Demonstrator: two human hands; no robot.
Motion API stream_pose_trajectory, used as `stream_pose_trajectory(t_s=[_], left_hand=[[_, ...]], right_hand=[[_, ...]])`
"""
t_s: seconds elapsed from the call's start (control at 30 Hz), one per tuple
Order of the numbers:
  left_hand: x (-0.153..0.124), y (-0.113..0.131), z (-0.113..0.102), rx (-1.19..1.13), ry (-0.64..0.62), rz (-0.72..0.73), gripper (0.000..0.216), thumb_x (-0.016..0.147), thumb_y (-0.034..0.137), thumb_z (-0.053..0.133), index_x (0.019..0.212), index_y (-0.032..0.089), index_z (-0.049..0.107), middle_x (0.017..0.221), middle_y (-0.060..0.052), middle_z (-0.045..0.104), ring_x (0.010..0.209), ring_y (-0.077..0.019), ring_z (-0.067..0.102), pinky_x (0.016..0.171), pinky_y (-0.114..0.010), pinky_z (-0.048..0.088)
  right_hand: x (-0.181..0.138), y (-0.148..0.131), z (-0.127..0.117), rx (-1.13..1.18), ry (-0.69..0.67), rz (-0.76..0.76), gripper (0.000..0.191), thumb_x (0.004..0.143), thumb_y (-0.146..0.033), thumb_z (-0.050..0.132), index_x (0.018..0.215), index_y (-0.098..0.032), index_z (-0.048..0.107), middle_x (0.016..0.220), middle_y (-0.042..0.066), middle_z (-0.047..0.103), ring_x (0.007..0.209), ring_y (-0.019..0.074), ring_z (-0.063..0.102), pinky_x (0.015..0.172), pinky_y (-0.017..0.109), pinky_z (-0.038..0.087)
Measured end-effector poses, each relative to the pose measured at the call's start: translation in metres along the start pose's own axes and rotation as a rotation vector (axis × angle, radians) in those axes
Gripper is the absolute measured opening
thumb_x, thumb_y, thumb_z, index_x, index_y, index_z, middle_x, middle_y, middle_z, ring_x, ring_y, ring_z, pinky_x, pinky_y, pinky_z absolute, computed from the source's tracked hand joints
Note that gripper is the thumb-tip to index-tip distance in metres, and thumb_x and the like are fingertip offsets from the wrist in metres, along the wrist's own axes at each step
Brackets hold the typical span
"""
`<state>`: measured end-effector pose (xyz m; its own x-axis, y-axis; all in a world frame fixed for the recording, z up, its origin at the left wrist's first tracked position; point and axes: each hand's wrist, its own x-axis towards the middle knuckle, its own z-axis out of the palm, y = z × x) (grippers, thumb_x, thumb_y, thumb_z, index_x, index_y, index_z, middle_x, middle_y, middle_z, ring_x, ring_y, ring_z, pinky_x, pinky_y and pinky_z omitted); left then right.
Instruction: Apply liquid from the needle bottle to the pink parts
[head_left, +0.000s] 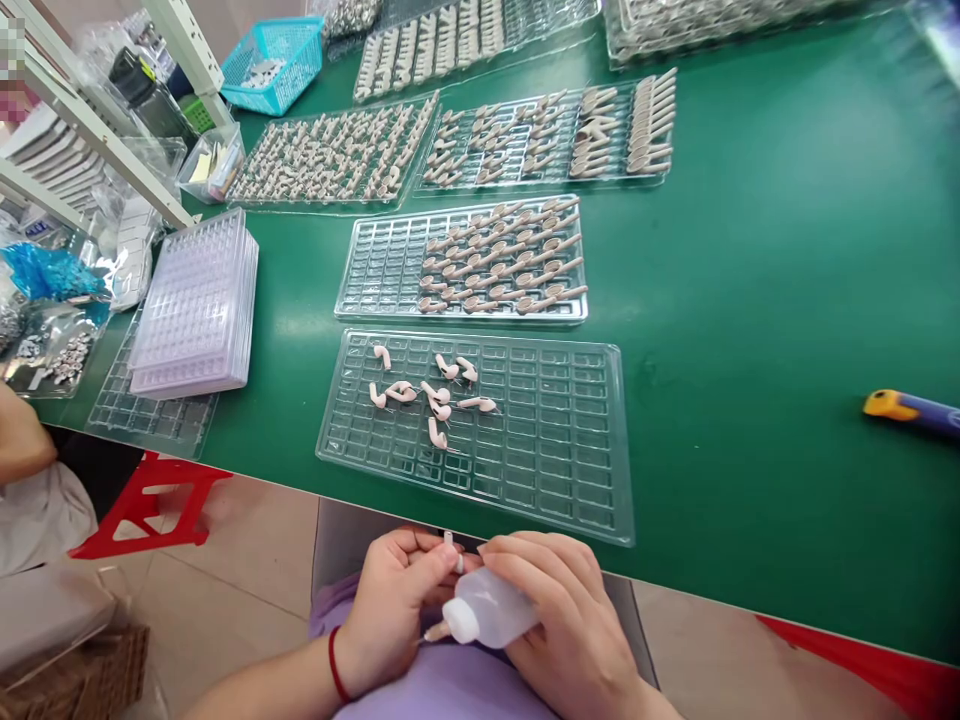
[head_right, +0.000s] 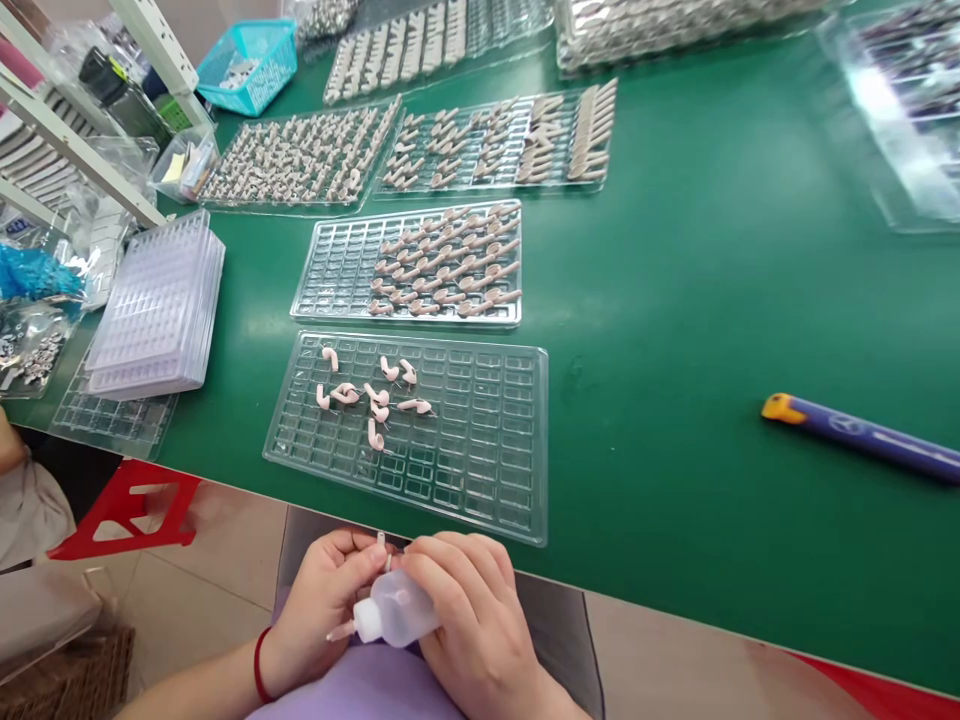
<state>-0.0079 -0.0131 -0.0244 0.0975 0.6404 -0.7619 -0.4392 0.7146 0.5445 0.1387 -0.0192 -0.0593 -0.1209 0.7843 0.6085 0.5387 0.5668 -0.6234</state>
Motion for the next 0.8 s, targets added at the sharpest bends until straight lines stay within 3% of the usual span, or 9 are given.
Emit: stream_pose_trajectory(t_s=[0.47,0.63,0.7,0.8], left_hand=[[0.006,-0.009,0.003,-0.062,0.051,0.087,0.033,0.058,0.034,0.09,0.065,0.01,0.068,0.06,-0.004,0.071,0.048,-0.0098,0.06,0.045,-0.017,0.044],[0.003,-0.003,-0.009,0.18,-0.037,0.162,0.025,0.069,0.035,0.083,0.073,0.013,0.072,0.068,-0.005,0.074,0.054,-0.0116,0.064,0.05,-0.019,0.049],[-0.003,0.004,-0.014,0.456,-0.066,0.343,0.014,0.077,0.029,0.078,0.078,0.015,0.074,0.074,-0.006,0.076,0.065,-0.0142,0.069,0.061,-0.022,0.054],[-0.012,0.018,-0.019,0.917,-0.102,0.9,0.007,0.082,0.017,0.072,0.089,0.017,0.076,0.082,-0.007,0.076,0.075,-0.0156,0.069,0.07,-0.024,0.056]], right_hand=[[-0.004,0.001,0.0,0.017,0.004,0.056,0.028,0.083,-0.001,0.056,0.103,-0.02,0.059,0.089,0.005,0.068,0.083,0.0181,0.061,0.075,0.034,0.049],[-0.004,0.002,-0.002,0.046,0.01,0.021,0.027,0.084,-0.002,0.055,0.104,-0.019,0.059,0.089,0.006,0.069,0.083,0.0184,0.061,0.074,0.034,0.051],[-0.001,0.001,-0.006,0.074,0.02,0.012,0.024,0.085,-0.004,0.056,0.103,-0.019,0.058,0.086,0.006,0.068,0.08,0.0177,0.061,0.07,0.033,0.053],[0.004,-0.003,-0.014,0.124,0.042,0.012,0.026,0.083,-0.005,0.061,0.105,-0.019,0.055,0.083,0.005,0.067,0.077,0.0167,0.06,0.065,0.031,0.055]])
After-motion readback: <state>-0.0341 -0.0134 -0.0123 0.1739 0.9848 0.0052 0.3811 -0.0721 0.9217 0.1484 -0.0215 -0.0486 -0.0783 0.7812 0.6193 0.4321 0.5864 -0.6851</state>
